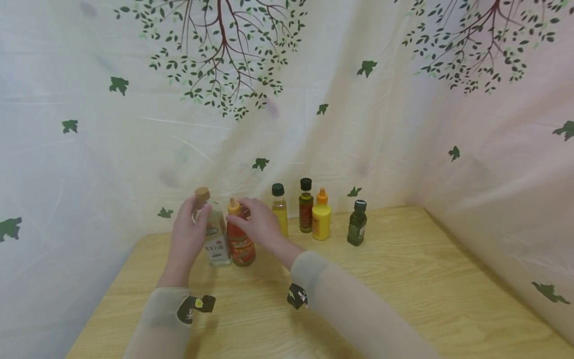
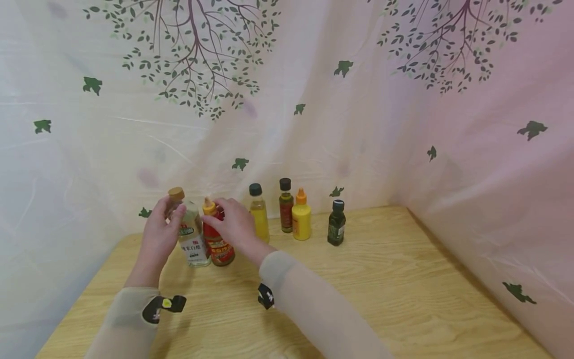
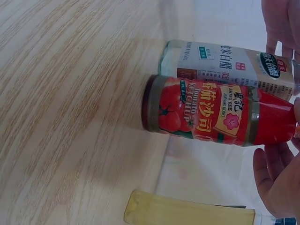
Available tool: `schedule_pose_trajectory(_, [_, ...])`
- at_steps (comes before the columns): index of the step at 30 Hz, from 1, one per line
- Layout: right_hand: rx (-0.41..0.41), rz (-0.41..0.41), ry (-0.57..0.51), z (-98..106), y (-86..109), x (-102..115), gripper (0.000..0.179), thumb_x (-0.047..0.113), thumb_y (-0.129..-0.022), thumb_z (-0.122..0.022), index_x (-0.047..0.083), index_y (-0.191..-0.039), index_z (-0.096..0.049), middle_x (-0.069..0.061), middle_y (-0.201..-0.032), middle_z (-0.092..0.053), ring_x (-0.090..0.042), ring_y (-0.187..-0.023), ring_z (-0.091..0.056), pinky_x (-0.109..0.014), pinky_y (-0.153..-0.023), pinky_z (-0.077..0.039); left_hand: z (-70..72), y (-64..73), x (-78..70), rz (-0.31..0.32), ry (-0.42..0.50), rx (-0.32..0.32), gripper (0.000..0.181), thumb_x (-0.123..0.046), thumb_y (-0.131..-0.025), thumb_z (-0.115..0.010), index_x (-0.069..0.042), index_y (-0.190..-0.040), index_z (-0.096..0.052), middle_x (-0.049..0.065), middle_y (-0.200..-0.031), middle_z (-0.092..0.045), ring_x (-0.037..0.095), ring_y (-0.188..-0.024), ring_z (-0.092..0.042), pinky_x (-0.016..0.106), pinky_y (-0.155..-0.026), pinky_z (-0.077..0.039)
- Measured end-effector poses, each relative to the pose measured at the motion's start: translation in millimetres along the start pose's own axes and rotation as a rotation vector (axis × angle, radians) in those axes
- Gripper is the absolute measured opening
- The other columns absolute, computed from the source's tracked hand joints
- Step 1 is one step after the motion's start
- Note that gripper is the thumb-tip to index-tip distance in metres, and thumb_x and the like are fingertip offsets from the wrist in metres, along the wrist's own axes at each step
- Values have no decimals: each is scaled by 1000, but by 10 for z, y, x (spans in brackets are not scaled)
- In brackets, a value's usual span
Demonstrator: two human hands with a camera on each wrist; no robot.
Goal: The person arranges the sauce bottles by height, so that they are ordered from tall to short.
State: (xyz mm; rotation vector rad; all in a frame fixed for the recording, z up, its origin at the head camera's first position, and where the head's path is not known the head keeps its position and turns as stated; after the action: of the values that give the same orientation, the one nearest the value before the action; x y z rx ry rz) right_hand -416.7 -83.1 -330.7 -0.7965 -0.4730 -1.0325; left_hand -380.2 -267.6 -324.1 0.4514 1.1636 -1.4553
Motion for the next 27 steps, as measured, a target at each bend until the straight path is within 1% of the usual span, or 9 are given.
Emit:
schedule_pose_trajectory(7, [4, 4, -20, -20, -22, -19, 42, 46, -104, -79, 23, -139, -72, 7, -119, -69, -10, -107, -67, -29, -87, -62, 14, 10, -6, 7, 12, 2, 58, -41, -118, -51, -8, -165, -44, 20, -163, -50, 44, -160, -34, 71, -131, -24])
schedule_pose_trajectory(17, [19, -23, -79, -18, -25, -76, 43, 47, -102, -80, 24, -138, -74, 8, -123, -68, -10, -108, -66, -28, -85, -62, 8, -5, 1, 1, -4, 7, 59, -45, -117, -51, -6, -162, -47, 20, -160, -52, 44, -158, -37, 71, -130, -25])
schedule_pose_trajectory(19, [20, -21, -84, -4, -13, -69, 46, 48, -102, -80, 25, -141, -73, 7, -127, -67, -10, -110, -66, -28, -85, -62, 7, -9, -4, -3, -7, 5, 58, -44, -118, -52, -6, -161, -47, 21, -160, -52, 44, -158, -37, 71, -130, -25])
schedule_pose_trajectory(22, [21, -11, -86, 38, 10, -52, 55, 51, -101, -79, 26, -149, -68, 4, -138, -66, -12, -116, -65, -31, -89, -62, 7, -12, -9, -6, -10, 3, 58, -43, -118, -51, -5, -161, -47, 21, -160, -52, 44, -158, -37, 70, -131, -26])
schedule_pose_trajectory(25, [20, -8, -100, 116, 29, -25, 64, 50, -102, -80, 25, -157, -61, 0, -146, -64, -17, -124, -64, -35, -94, -62, 11, -14, -13, -6, -12, 2, 57, -43, -118, -51, -4, -160, -48, 22, -160, -52, 44, -158, -37, 69, -130, -26])
schedule_pose_trajectory(27, [7, -3, -95, 195, 32, -7, 66, 48, -102, -80, 23, -159, -59, -1, -147, -64, -20, -126, -64, -37, -96, -62, 14, -9, -16, -5, -12, 4, 58, -44, -118, -51, -4, -160, -48, 22, -160, -52, 44, -158, -37, 69, -131, -27])
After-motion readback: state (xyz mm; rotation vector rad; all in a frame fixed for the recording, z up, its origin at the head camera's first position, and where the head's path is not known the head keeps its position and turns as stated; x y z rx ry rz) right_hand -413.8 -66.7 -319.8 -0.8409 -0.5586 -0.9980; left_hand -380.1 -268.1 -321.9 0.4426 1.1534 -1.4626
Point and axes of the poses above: each hand's wrist, its own y-axis away from the middle knuckle, its own z-axis out of the back of the hand, x = y × z, the point moved 9 cm from there along -y, towards the middle knuckle
